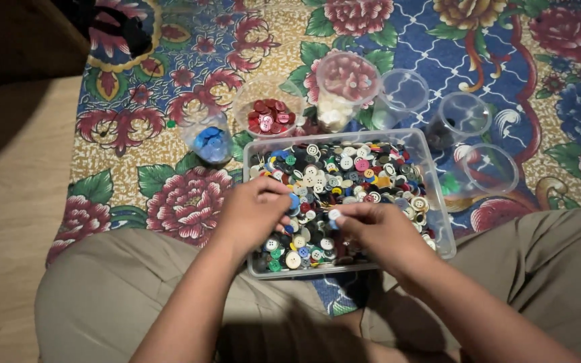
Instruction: Sorting a large variety of buttons by color and type into separate small containers.
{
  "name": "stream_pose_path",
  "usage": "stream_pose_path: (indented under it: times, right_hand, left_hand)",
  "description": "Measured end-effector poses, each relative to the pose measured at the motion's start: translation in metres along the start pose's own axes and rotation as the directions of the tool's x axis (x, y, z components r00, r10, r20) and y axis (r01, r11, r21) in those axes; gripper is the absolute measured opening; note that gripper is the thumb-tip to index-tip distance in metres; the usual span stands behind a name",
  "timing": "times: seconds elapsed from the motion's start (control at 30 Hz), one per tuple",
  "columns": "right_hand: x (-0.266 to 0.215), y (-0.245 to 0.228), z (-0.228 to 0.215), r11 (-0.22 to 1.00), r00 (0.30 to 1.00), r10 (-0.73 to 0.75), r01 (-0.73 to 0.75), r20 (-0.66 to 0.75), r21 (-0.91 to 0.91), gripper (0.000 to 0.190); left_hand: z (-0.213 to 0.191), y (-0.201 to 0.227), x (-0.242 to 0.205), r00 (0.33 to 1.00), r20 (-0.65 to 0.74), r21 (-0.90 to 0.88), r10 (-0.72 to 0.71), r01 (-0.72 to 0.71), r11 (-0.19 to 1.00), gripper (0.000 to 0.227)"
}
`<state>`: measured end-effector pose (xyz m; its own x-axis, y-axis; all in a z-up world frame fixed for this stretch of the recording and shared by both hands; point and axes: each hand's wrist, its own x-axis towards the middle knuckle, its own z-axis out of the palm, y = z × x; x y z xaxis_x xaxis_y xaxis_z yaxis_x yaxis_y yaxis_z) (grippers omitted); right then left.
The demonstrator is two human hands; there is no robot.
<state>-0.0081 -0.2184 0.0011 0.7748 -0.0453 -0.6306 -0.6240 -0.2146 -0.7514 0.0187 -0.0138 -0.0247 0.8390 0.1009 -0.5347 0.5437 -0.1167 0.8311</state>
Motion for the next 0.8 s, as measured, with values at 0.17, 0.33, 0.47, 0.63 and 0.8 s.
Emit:
stream_pose_path:
  times: [0.17, 0.33, 0.47, 0.63, 0.8]
  right_hand:
    - [0.019, 0.019, -0.016, 0.844, 0.976, -0.123, 0.008, -0.179, -0.536, 0.018]
    - [-0.009, -0.001, -0.011, 0.919, 0.969, -0.146, 0.059, -0.198, -0.39, 0.018]
    - [-0.005, 0.004, -0.004, 0.945, 0.969, -0.124, 0.05, -0.214, -0.323, 0.017]
    - [-0.013, -0.002, 0.006, 0.929, 0.988, 0.121, -0.079, -0.094, 0.361, 0.027]
    - [-0.004, 0.013, 0.0, 0.7, 0.964, 0.251, -0.246, 0.091, 0.671, 0.026]
  left_hand:
    - [0.006, 0.007, -0.012, 0.993, 0.113, 0.137, -0.025, 0.01, 0.991, 0.028]
    - [0.011, 0.013, -0.017, 0.981, 0.189, 0.037, -0.04, 0.034, 0.999, 0.033]
    - [0.017, 0.018, -0.027, 0.959, 0.282, -0.039, -0.007, 0.018, 0.999, 0.036]
    - [0.029, 0.021, -0.036, 0.937, 0.34, -0.086, 0.079, -0.053, 0.995, 0.03]
    - [0.038, 0.019, -0.039, 0.959, 0.234, 0.051, 0.162, -0.178, 0.983, 0.015]
